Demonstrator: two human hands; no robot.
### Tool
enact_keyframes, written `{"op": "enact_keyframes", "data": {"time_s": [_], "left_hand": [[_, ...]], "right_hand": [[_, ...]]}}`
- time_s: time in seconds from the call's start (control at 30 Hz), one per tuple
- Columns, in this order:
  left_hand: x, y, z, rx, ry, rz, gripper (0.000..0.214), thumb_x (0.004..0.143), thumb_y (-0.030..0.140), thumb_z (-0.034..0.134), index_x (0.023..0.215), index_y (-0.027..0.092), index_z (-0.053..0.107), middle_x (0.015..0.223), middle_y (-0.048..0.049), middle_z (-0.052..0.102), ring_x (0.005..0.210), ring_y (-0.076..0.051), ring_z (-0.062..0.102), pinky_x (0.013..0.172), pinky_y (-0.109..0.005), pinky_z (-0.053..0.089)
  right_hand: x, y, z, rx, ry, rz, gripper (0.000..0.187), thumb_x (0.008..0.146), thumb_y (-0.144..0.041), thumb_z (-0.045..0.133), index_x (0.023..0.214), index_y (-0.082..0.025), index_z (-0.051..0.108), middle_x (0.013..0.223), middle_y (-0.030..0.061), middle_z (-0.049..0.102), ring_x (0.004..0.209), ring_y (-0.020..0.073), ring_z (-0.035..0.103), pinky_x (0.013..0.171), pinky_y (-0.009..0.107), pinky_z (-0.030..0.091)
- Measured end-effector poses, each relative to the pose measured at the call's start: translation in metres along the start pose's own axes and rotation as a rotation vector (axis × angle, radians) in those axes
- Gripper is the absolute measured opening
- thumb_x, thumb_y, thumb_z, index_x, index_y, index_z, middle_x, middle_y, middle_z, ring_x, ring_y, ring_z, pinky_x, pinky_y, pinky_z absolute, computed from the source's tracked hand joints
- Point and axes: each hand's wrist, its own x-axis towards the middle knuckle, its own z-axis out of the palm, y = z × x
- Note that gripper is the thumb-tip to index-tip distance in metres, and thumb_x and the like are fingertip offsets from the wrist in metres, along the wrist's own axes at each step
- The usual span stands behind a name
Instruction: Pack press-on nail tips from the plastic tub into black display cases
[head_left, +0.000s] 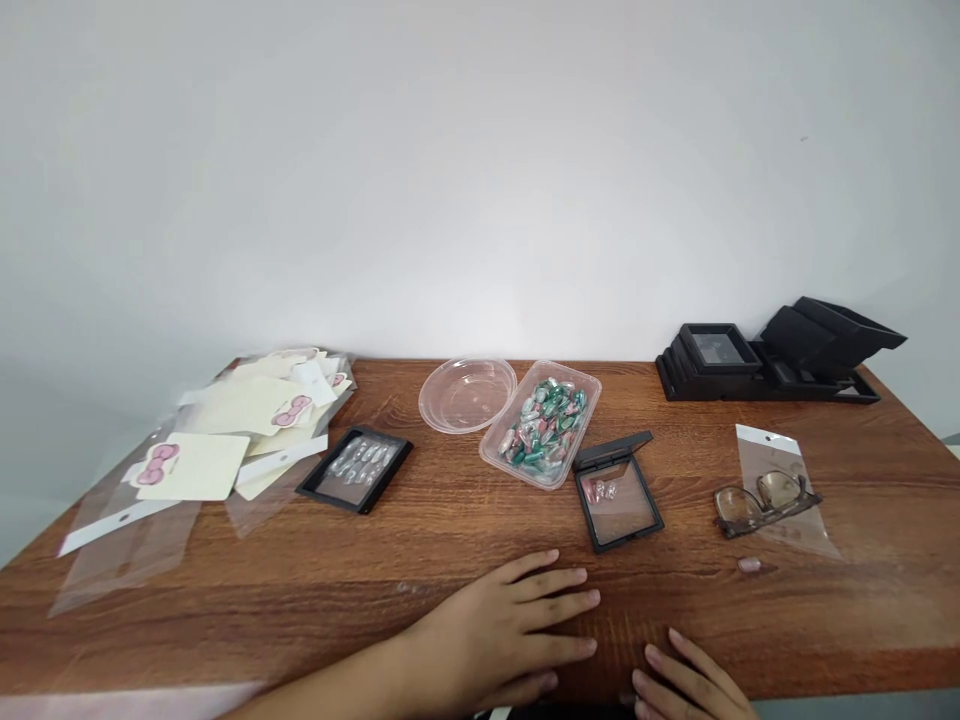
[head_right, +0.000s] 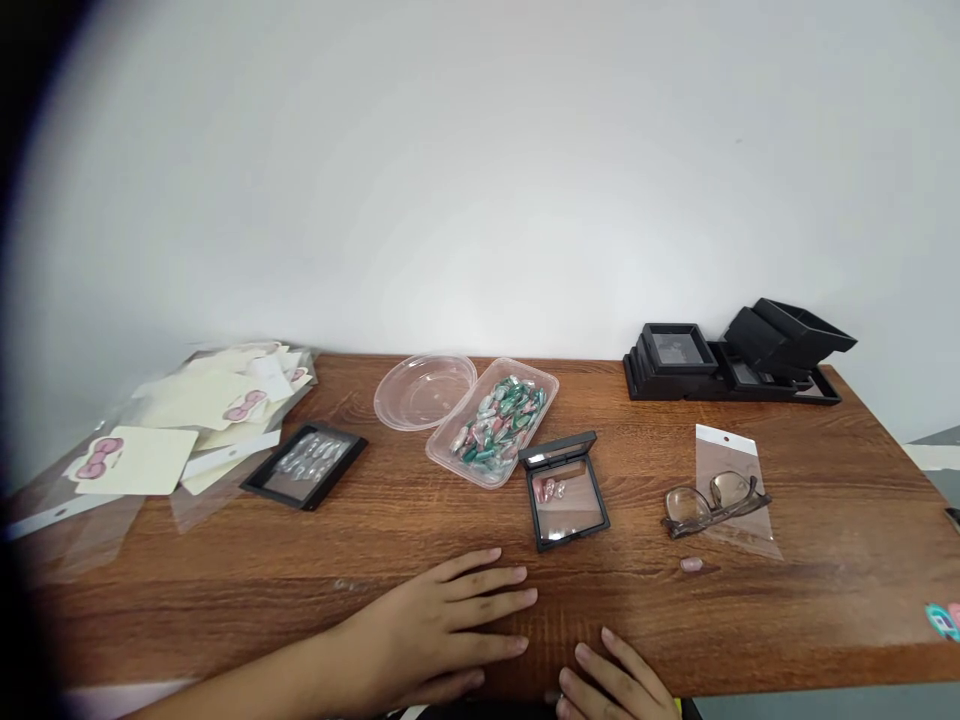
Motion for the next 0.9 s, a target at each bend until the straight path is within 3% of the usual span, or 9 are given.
{"op": "enact_keyframes", "data": {"time_s": [0.07,0.13,0.23,0.3,0.37,0.47,0.57,0.67,0.9], "left_hand": [[0.000,-0.002,0.003,0.013,0.008,0.007,0.046,0.093,0.027,0.068,0.137,0.027,0.056,0.156,-0.0004,0.047,0.146,-0.020,0.042,0.128,-0.041,0.021],[0.000,-0.003,0.006,0.012,0.102,0.050,0.037,0.094,0.028,0.066,0.131,0.026,0.060,0.149,-0.0013,0.057,0.142,-0.020,0.048,0.126,-0.040,0.026],[0.005,-0.003,0.004,-0.084,0.421,0.126,0.018,0.097,0.022,0.060,0.115,0.023,0.064,0.117,-0.0011,0.076,0.116,-0.015,0.067,0.111,-0.030,0.045],[0.013,-0.002,-0.003,-0.180,0.657,0.082,0.012,0.097,0.017,0.058,0.107,0.021,0.064,0.097,-0.0013,0.079,0.090,-0.013,0.072,0.092,-0.025,0.054],[0.025,0.000,-0.011,-0.263,0.800,0.012,0.012,0.097,0.022,0.063,0.109,0.019,0.063,0.090,-0.0031,0.078,0.077,-0.012,0.072,0.079,-0.023,0.056],[0.039,0.002,-0.015,-0.364,0.859,0.008,0.035,0.095,0.044,0.068,0.119,0.018,0.062,0.090,-0.0067,0.077,0.077,-0.013,0.074,0.072,-0.021,0.057],[0.040,0.002,-0.008,-0.365,0.856,0.018,0.032,0.098,0.041,0.065,0.119,0.017,0.063,0.078,-0.0047,0.075,0.065,-0.012,0.071,0.062,-0.020,0.055],[0.037,0.000,-0.002,-0.370,0.836,0.028,0.023,0.101,0.032,0.062,0.119,0.018,0.063,0.076,-0.0040,0.075,0.061,-0.011,0.070,0.060,-0.019,0.055],[0.039,-0.002,-0.005,-0.475,0.863,0.013,0.015,0.099,0.030,0.065,0.108,0.019,0.065,0.075,-0.0029,0.075,0.067,-0.012,0.071,0.069,-0.021,0.058]], "right_hand": [[0.004,0.001,-0.003,0.029,0.010,0.028,0.027,0.102,-0.021,0.055,0.122,-0.029,0.072,0.093,-0.0053,0.082,0.093,0.0137,0.078,0.105,0.029,0.054],[0.016,0.002,-0.010,0.058,0.008,0.065,0.032,0.103,-0.020,0.053,0.129,-0.030,0.068,0.092,-0.0040,0.082,0.084,0.0134,0.079,0.099,0.026,0.057],[0.053,0.003,-0.028,0.063,-0.034,0.174,0.036,0.100,-0.015,0.054,0.132,-0.027,0.067,0.095,0.0009,0.082,0.082,0.0160,0.080,0.090,0.024,0.062],[0.085,0.004,-0.037,0.046,-0.025,0.205,0.039,0.097,-0.010,0.056,0.130,-0.026,0.067,0.097,0.0018,0.082,0.083,0.0174,0.080,0.085,0.024,0.064],[0.115,0.005,-0.039,0.063,0.004,0.148,0.033,0.096,-0.008,0.057,0.124,-0.022,0.068,0.094,0.0020,0.082,0.082,0.0163,0.080,0.083,0.023,0.065],[0.144,0.007,-0.029,0.095,0.024,0.056,0.016,0.101,-0.016,0.055,0.108,-0.019,0.068,0.088,0.0027,0.082,0.081,0.0136,0.079,0.083,0.021,0.064],[0.151,0.006,-0.011,0.144,0.097,0.050,0.015,0.101,-0.014,0.053,0.102,-0.018,0.068,0.080,0.0020,0.082,0.078,0.0113,0.079,0.082,0.017,0.063],[0.146,0.006,0.001,0.193,0.120,0.068,0.016,0.100,-0.013,0.054,0.107,-0.017,0.068,0.080,0.0027,0.082,0.077,0.0121,0.079,0.078,0.018,0.063],[0.139,0.010,0.002,0.244,0.086,0.178,0.034,0.093,-0.007,0.062,0.122,-0.023,0.068,0.090,0.0019,0.083,0.078,0.0142,0.079,0.073,0.019,0.064]]}}
